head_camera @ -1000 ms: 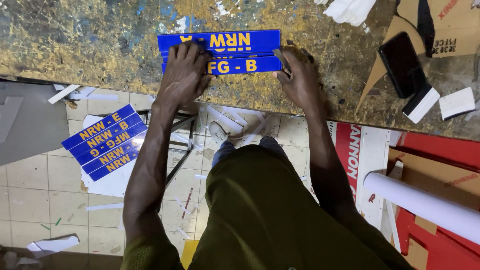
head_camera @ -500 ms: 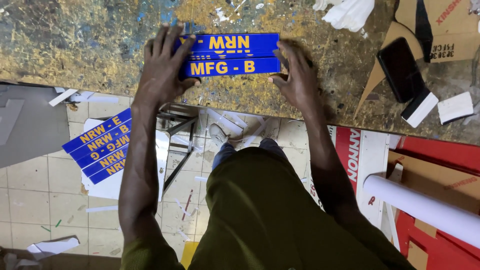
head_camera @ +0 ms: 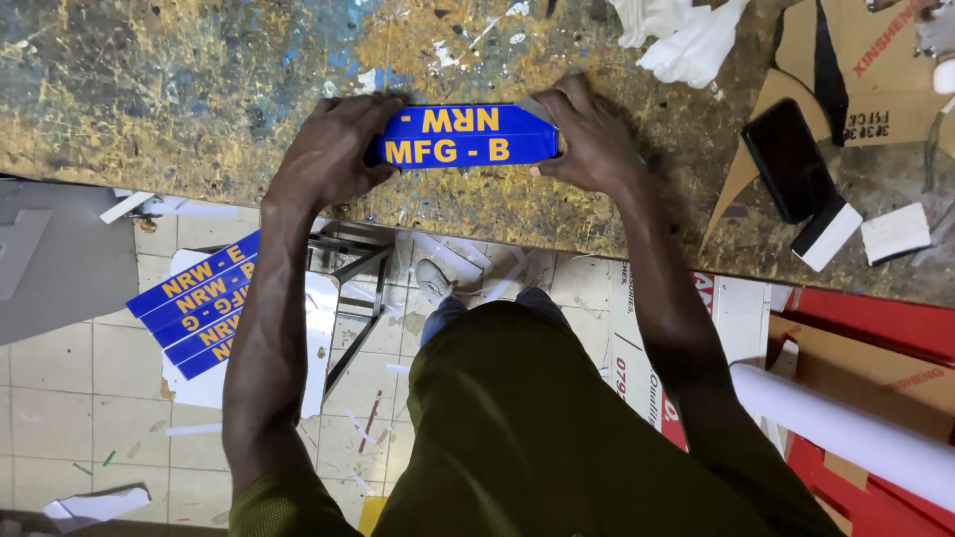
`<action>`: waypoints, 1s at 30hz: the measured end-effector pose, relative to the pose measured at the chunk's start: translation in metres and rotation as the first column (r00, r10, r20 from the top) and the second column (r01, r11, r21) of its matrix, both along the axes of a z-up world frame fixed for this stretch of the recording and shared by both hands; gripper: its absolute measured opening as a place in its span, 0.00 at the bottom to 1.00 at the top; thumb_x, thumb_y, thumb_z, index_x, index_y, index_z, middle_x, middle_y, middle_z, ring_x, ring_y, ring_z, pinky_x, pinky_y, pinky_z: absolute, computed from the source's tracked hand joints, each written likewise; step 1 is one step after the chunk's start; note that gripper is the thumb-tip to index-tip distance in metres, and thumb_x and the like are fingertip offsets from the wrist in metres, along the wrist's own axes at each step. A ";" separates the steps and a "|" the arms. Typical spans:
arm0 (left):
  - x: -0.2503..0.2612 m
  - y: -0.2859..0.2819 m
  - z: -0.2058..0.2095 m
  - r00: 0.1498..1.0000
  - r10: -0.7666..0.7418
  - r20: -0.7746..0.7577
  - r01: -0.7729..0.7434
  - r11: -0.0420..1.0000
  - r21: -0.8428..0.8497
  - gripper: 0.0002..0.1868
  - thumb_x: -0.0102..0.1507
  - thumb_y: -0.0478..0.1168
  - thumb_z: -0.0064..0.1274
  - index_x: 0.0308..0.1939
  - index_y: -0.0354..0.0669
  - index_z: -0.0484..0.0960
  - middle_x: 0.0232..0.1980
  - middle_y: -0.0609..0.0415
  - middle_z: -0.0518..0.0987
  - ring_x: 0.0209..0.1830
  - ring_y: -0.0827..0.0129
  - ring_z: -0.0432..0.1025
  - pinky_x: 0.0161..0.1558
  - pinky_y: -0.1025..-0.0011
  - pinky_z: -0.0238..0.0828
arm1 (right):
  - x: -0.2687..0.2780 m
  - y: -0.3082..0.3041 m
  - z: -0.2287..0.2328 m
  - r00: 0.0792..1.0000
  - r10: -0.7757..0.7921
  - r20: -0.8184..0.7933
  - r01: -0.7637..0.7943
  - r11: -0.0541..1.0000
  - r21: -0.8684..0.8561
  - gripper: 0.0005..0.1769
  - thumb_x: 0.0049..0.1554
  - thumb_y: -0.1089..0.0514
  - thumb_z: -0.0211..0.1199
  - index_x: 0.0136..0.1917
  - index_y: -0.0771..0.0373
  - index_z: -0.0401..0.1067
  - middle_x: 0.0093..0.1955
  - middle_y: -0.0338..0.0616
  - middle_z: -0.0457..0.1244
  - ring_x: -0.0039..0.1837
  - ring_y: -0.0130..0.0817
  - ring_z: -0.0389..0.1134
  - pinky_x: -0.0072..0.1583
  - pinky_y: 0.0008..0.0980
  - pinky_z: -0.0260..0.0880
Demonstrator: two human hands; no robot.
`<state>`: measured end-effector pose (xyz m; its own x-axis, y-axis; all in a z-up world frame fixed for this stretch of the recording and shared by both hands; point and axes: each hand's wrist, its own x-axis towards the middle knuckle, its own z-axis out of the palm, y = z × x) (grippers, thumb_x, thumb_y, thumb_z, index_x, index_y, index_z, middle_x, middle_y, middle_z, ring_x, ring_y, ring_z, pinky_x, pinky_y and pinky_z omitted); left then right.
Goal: Trimming and weeding vinyl lettering on blue sign strips using a utility knife on a workbench.
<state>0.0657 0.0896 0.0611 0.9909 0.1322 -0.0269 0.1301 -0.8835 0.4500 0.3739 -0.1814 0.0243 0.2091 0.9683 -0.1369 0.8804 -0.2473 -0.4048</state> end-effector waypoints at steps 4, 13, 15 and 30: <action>-0.001 0.000 -0.005 1.000 -0.027 -0.011 0.028 0.997 0.069 0.50 0.65 0.47 0.71 0.88 0.37 0.66 0.84 0.32 0.72 0.81 0.36 0.68 0.79 0.36 0.57 | 0.001 -0.005 -0.001 0.999 0.033 -0.008 -0.032 0.999 0.038 0.59 0.50 0.48 0.89 0.84 0.63 0.59 0.78 0.53 0.52 0.76 0.58 0.64 0.74 0.70 0.69; -0.003 -0.005 -0.010 0.995 -0.068 -0.069 0.078 0.986 0.148 0.52 0.69 0.53 0.63 0.91 0.40 0.56 0.84 0.30 0.70 0.83 0.33 0.65 0.82 0.35 0.56 | 0.000 -0.016 -0.003 0.992 0.062 -0.111 -0.044 0.987 0.155 0.55 0.56 0.49 0.87 0.86 0.66 0.61 0.79 0.53 0.56 0.74 0.57 0.68 0.57 0.55 0.83; -0.003 -0.005 -0.002 0.997 -0.083 -0.008 0.083 0.987 0.134 0.51 0.67 0.50 0.68 0.89 0.39 0.60 0.82 0.28 0.73 0.81 0.33 0.68 0.83 0.35 0.53 | -0.002 -0.019 0.001 0.996 0.063 -0.057 -0.054 0.989 0.137 0.68 0.51 0.48 0.92 0.91 0.58 0.51 0.84 0.57 0.48 0.82 0.62 0.59 0.73 0.69 0.74; -0.051 -0.105 -0.088 0.276 0.897 0.345 -0.433 0.436 -0.789 0.33 0.75 0.25 0.61 0.82 0.40 0.68 0.73 0.33 0.80 0.74 0.43 0.77 0.75 0.46 0.75 | -0.056 -0.070 -0.028 0.615 -0.198 -0.763 0.577 0.772 0.265 0.30 0.76 0.67 0.49 0.88 0.80 0.53 0.69 0.72 0.69 0.51 0.39 0.78 0.49 0.36 0.85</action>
